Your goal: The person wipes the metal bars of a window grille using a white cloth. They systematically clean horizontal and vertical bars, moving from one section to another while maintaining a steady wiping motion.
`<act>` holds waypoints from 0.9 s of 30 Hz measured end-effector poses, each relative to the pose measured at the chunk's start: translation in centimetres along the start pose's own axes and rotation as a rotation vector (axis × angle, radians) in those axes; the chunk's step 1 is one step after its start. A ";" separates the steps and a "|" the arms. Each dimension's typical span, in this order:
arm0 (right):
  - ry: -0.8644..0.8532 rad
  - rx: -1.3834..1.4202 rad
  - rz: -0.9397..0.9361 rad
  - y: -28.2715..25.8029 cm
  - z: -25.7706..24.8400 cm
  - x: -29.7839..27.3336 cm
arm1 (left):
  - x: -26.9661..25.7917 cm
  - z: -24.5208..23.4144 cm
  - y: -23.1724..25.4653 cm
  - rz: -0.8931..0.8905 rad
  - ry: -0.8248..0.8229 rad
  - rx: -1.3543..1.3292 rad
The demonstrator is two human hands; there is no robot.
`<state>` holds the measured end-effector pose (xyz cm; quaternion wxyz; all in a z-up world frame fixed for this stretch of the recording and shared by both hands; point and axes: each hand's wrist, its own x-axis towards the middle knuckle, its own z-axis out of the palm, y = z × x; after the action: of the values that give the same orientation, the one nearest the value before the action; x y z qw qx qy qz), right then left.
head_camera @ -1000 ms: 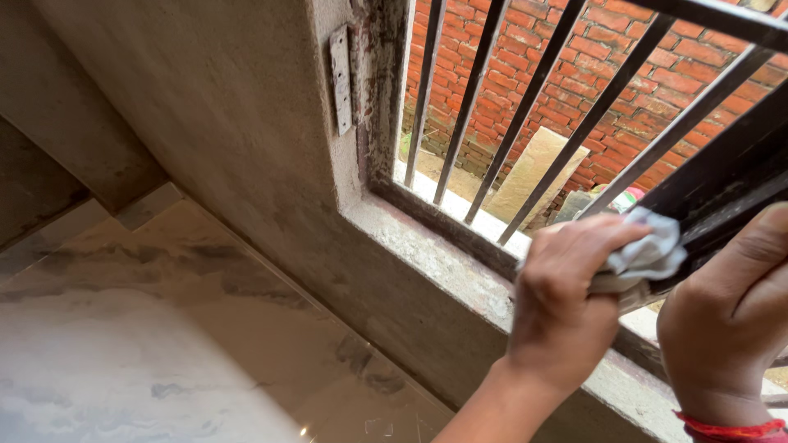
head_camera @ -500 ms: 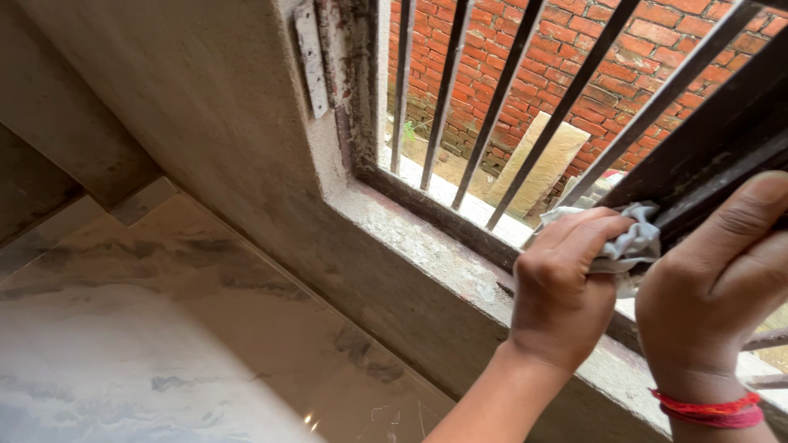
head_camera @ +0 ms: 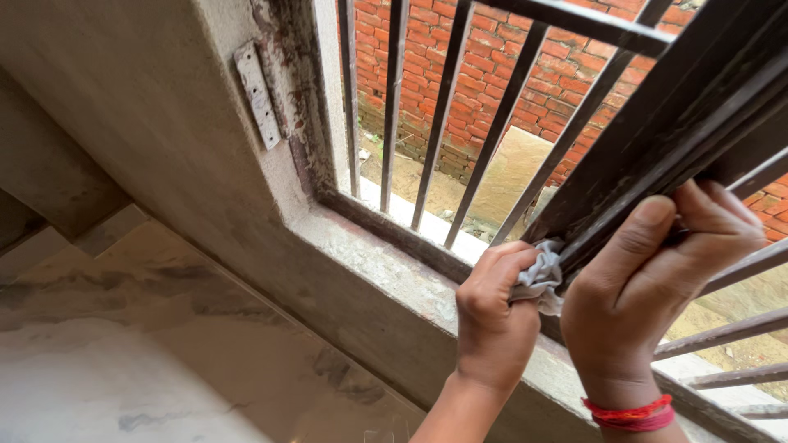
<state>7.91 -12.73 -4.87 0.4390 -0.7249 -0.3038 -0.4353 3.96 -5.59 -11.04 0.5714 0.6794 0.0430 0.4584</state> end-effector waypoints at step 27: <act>0.010 -0.068 -0.021 1.3 0.0 -0.4 | -1.5 -1.8 -1.5 -0.265 -0.237 0.269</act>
<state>8.79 -13.27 -5.70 0.4110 -0.7340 -0.2944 -0.4536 2.53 -4.61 -13.29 0.5320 0.7870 0.1252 0.2864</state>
